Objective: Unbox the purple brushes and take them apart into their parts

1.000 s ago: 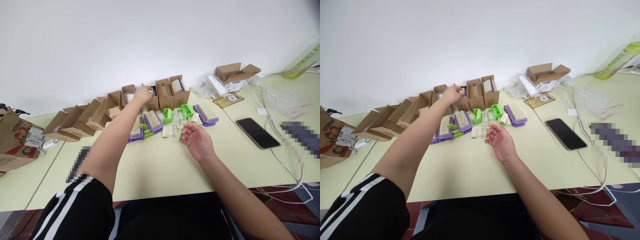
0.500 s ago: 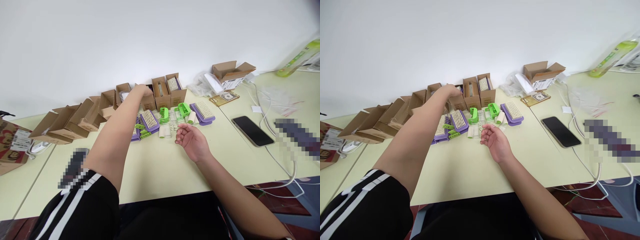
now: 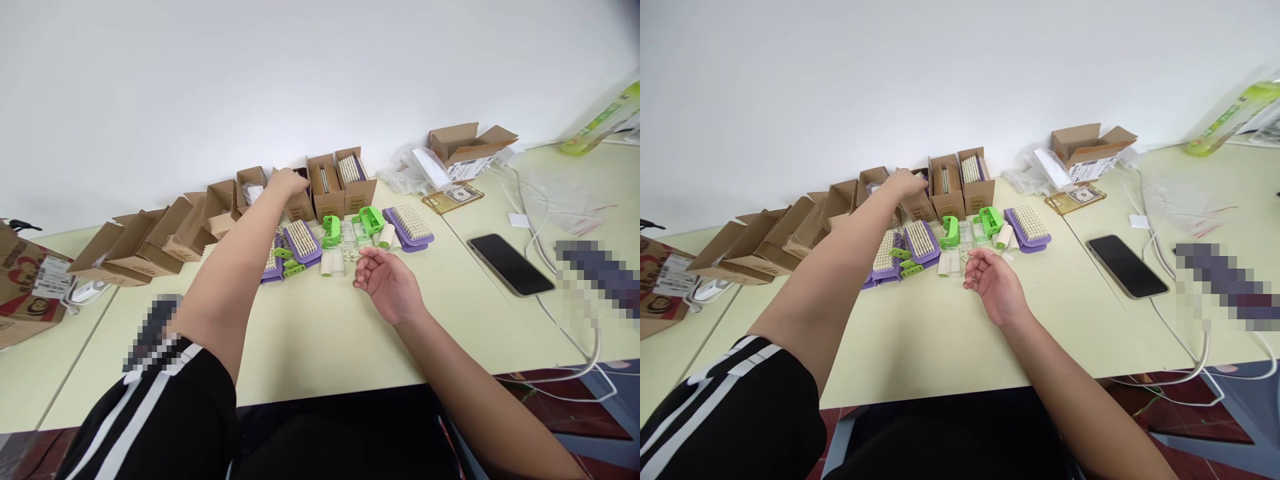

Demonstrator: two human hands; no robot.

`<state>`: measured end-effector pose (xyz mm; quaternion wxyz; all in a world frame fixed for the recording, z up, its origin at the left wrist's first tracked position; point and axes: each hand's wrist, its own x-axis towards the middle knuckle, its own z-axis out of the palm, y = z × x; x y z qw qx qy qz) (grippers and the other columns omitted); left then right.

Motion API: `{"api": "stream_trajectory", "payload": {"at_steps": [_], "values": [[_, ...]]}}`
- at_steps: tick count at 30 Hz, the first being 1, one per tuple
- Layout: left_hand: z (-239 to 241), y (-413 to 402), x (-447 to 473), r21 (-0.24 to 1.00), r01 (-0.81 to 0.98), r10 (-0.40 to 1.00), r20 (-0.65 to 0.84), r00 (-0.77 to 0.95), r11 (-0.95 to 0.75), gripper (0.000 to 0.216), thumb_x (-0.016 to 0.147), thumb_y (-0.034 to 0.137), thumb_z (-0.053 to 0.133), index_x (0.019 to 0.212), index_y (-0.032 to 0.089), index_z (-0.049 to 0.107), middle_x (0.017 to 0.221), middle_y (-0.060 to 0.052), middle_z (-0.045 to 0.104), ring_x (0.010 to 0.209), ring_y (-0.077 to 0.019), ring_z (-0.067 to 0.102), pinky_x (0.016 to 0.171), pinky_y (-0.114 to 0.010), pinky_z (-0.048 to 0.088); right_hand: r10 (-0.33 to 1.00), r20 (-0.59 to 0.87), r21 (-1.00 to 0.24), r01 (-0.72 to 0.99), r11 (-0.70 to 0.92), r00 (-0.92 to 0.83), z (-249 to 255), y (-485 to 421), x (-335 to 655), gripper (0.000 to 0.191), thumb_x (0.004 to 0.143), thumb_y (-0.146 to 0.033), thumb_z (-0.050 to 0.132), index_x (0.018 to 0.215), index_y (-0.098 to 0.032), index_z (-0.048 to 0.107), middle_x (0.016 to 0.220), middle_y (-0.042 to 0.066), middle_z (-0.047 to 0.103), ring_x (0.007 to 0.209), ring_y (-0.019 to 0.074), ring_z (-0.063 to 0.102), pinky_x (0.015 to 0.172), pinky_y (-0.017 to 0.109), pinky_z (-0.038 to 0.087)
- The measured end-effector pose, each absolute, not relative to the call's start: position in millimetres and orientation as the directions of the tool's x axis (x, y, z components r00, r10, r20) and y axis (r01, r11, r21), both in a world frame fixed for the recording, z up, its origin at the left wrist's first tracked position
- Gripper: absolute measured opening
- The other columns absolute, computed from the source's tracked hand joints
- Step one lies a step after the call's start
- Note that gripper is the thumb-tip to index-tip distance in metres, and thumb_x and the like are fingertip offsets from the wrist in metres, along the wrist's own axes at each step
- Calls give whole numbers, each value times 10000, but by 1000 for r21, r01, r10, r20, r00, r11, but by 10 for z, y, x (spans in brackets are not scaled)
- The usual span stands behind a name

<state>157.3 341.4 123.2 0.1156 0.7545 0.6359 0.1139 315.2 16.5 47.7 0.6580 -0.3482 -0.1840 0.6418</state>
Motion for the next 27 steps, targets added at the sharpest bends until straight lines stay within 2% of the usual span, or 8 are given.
{"api": "stream_trajectory", "payload": {"at_steps": [3, 7, 11, 14, 19, 23, 27], "values": [[1252, 3370, 1609, 323, 944, 994, -51, 93, -72, 702, 860, 504, 829, 1375, 52, 675, 1464, -352, 679, 1299, -498, 692, 991, -539, 592, 976, -192, -695, -716, -58, 107, 476, 156, 3150, 254, 913, -478, 776, 974, -231, 777, 804, 11, 697, 646, 163, 613, 634, 309, 564], [1229, 3322, 1605, 382, 919, 995, 44, 85, -96, 888, 864, 507, 813, 1561, 40, 521, 1561, -362, 597, 1515, -514, 518, 1135, -579, 509, 980, -168, -694, -719, -39, 109, 477, 152, 3164, 278, 920, -491, 759, 988, -223, 787, 820, 17, 692, 656, 163, 615, 649, 315, 571], [1239, 3390, 1559, 483, 874, 999, 24, 46, -52, 1011, 854, 533, 801, 1662, 66, 411, 1645, -349, 503, 1433, -480, 581, 1106, -555, 516, 982, -151, -693, -720, -23, 114, 490, 148, 3177, 268, 912, -476, 753, 985, -221, 792, 818, 20, 688, 657, 165, 614, 649, 316, 571], [1265, 3470, 1538, 523, 852, 1000, -3, 18, -14, 1028, 838, 559, 817, 1666, 102, 415, 1680, -326, 453, 1420, -476, 570, 1099, -559, 512, 981, -154, -691, -723, -23, 116, 498, 144, 3175, 254, 906, -471, 757, 977, -229, 788, 813, 20, 685, 655, 167, 607, 644, 318, 568], [1311, 3520, 1542, 503, 862, 998, 65, 25, -54, 874, 873, 554, 797, 1573, 115, 511, 1649, -288, 449, 1436, -460, 555, 1133, -553, 492, 983, -146, -696, -718, -20, 114, 489, 147, 3180, 246, 926, -477, 742, 985, -242, 788, 820, 21, 691, 666, 175, 603, 653, 328, 569], [1388, 3528, 1504, 484, 857, 973, 217, 78, -176, 629, 907, 496, 755, 1448, 206, 619, 1550, -222, 563, 1362, -453, 616, 1125, -592, 510, 983, -146, -700, -714, -21, 115, 488, 156, 3195, 260, 925, -476, 742, 993, -230, 793, 830, 22, 690, 664, 169, 605, 655, 322, 567], [1500, 3576, 1391, 512, 824, 954, 279, 107, -242, 480, 921, 478, 723, 1349, 264, 685, 1431, -189, 663, 1319, -450, 629, 1135, -628, 512, 983, -147, -695, -719, -23, 111, 486, 155, 3203, 266, 932, -465, 730, 998, -217, 799, 835, 22, 680, 666, 165, 605, 658, 321, 562]]}}
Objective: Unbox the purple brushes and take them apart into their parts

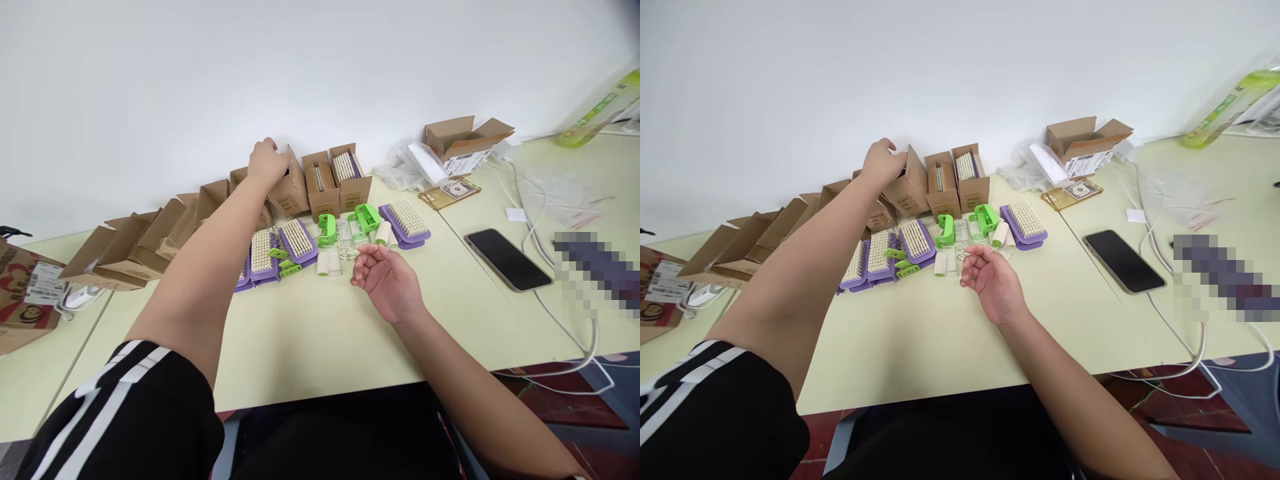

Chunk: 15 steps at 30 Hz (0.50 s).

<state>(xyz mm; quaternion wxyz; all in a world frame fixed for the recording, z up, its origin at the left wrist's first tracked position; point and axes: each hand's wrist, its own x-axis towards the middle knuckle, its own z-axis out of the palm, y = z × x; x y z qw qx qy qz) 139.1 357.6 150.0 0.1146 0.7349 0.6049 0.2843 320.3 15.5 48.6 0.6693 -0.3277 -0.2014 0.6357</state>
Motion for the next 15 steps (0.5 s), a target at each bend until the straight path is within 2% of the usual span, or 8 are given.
{"api": "stream_trajectory", "payload": {"at_steps": [9, 15], "values": [[1640, 3458, 1203, 477, 819, 923, 354, 153, -319, 412, 907, 411, 733, 1291, 261, 736, 1368, -165, 698, 1287, -432, 639, 1129, -616, 536, 984, -110, -730, -683, 16, 141, 453, 152, 3206, 281, 956, -495, 713, 1011, -231, 793, 849, 21, 674, 694, 172, 607, 671, 324, 547], [1473, 3245, 1292, 423, 861, 919, 376, 119, -284, 369, 943, 344, 646, 1277, 210, 727, 1430, -204, 670, 1399, -450, 574, 1146, -616, 522, 986, 17, -860, -500, 100, 168, 344, 173, 3146, 295, 1005, -525, 679, 1068, -249, 763, 901, 18, 700, 712, 175, 630, 700, 341, 530]]}}
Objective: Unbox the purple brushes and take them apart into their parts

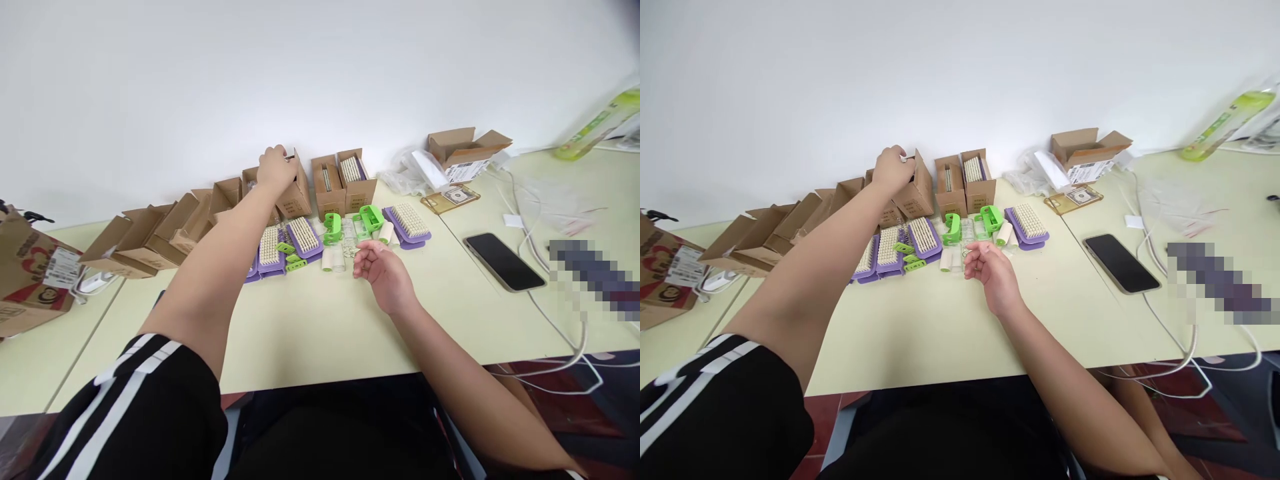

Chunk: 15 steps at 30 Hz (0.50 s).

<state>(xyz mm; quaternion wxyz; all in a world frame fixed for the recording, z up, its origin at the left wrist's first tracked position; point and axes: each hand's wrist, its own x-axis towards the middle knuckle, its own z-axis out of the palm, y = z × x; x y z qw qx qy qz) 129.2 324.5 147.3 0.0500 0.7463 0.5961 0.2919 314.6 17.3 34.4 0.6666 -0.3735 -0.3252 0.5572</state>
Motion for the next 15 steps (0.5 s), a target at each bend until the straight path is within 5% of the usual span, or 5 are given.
{"api": "stream_trajectory", "payload": {"at_steps": [4, 8, 11, 15], "values": [[1346, 3176, 1338, 438, 859, 931, 349, 109, -265, 359, 945, 325, 634, 1280, 223, 714, 1446, -205, 660, 1433, -457, 548, 1191, -633, 477, 954, 245, -960, -92, 263, 172, 292, 123, 3076, 226, 1061, -465, 650, 1139, -270, 735, 966, 34, 722, 813, 212, 674, 801, 403, 558], [1276, 3245, 1327, 421, 868, 933, 340, 118, -263, 405, 960, 343, 613, 1334, 211, 697, 1452, -215, 659, 1411, -453, 569, 1193, -630, 479, 817, 564, -698, 459, 549, -121, 371, 31, 2890, 202, 1079, -348, 623, 1227, -249, 719, 1105, 102, 769, 1032, 294, 700, 927, 482, 559], [1265, 3338, 1311, 401, 876, 931, 343, 127, -268, 439, 973, 364, 608, 1371, 198, 690, 1442, -220, 665, 1391, -448, 592, 1166, -607, 508, 728, 605, -483, 577, 658, -324, 576, 111, 2725, 264, 1098, -361, 597, 1285, -223, 721, 1215, 133, 786, 1127, 328, 688, 981, 507, 544], [1275, 3414, 1327, 411, 871, 931, 342, 128, -270, 467, 975, 391, 626, 1400, 204, 674, 1437, -218, 659, 1414, -450, 583, 1168, -602, 508, 765, 557, -414, 691, 592, -322, 948, 705, 2617, 394, 1113, -341, 522, 1420, -164, 695, 1415, 183, 739, 1320, 364, 624, 1098, 542, 500]]}}
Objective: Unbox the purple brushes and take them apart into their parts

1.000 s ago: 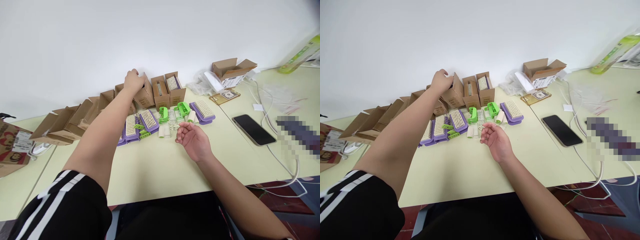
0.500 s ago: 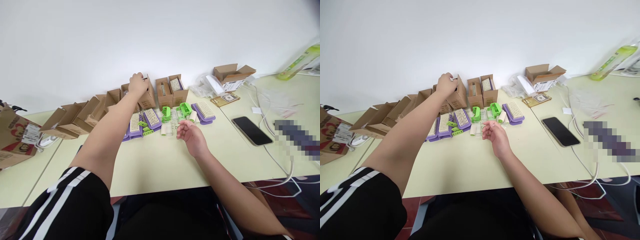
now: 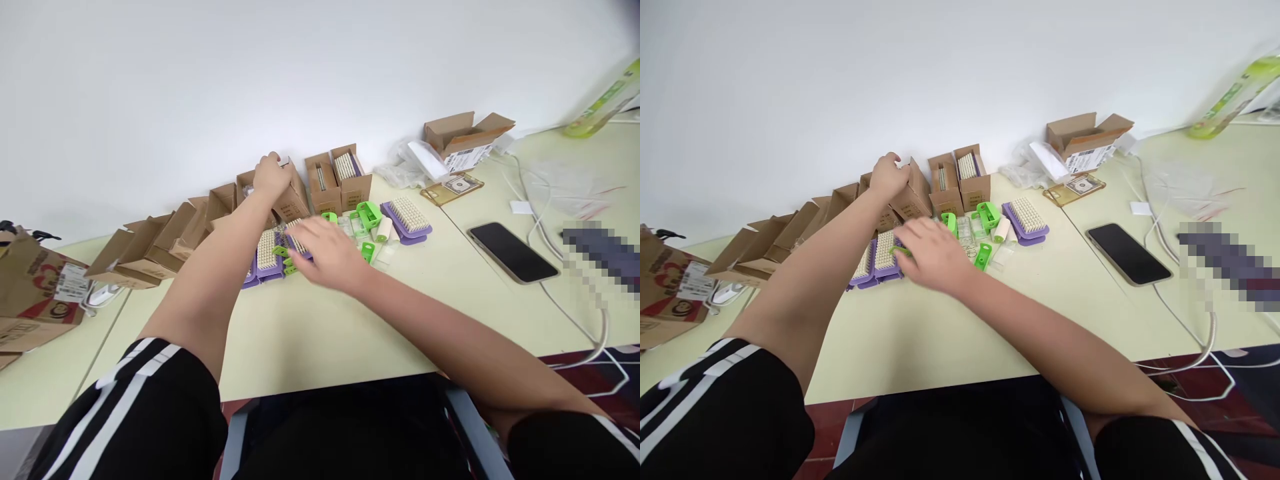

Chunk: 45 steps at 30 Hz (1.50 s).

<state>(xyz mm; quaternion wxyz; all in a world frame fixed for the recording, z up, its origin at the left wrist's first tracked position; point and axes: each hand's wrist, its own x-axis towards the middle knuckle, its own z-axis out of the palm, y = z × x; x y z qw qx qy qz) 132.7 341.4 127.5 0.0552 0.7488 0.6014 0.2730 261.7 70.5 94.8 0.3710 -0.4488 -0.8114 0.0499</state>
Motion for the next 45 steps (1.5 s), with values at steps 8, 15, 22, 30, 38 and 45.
{"api": "stream_trajectory", "payload": {"at_steps": [8, 15, 22, 30, 38, 45], "values": [[1179, 3533, 1340, 453, 858, 938, 334, 90, -244, 466, 950, 399, 637, 1387, 239, 663, 1392, -173, 704, 1363, -426, 629, 1140, -586, 535, 943, 326, -412, 886, 212, -74, 1017, 2087, 2533, 834, 983, -171, 497, 1775, -38, 272, 1865, 185, 290, 1706, 380, 255, 1357, 638, 236], [1128, 3630, 1273, 459, 849, 934, 341, 104, -262, 488, 938, 410, 624, 1397, 248, 663, 1422, -164, 716, 1364, -416, 638, 1150, -585, 534, 936, 347, -405, 891, 208, -60, 660, 2244, 2478, 674, 1034, -267, 510, 1643, 20, 483, 1706, 266, 518, 1677, 410, 289, 1385, 661, 89], [1153, 3615, 1320, 500, 836, 950, 303, 77, -227, 501, 941, 443, 632, 1414, 280, 662, 1465, -147, 693, 1428, -410, 597, 1190, -599, 502, 883, 462, -376, 885, 275, -78, 618, 2185, 2390, 688, 1079, -281, 450, 1714, -27, 378, 1662, 253, 542, 1550, 405, 412, 1382, 666, 48], [1212, 3621, 1381, 504, 826, 947, 304, 105, -254, 509, 953, 399, 656, 1439, 249, 646, 1459, -155, 680, 1450, -407, 584, 1217, -587, 482, 893, 444, -351, 902, 249, -74, 570, 2128, 2391, 703, 1077, -252, 431, 1703, 64, 381, 1631, 303, 577, 1549, 434, 431, 1373, 697, 18], [1440, 3535, 1389, 482, 827, 930, 347, 122, -289, 390, 902, 325, 715, 1281, 231, 708, 1361, -133, 732, 1367, -389, 636, 1184, -544, 504, 903, 417, -288, 928, 237, -101, 552, 2211, 2423, 652, 1043, -215, 416, 1602, 109, 509, 1450, 336, 711, 1565, 453, 441, 1357, 733, -30], [1809, 3360, 1285, 485, 827, 938, 319, 137, -286, 349, 942, 500, 749, 1164, 250, 650, 1170, -25, 793, 1196, -208, 646, 1103, -407, 493, 902, 422, -295, 927, 231, -90, 551, 2297, 2386, 649, 1009, -246, 441, 1533, 112, 575, 1345, 344, 755, 1412, 497, 541, 1337, 764, -108]]}}
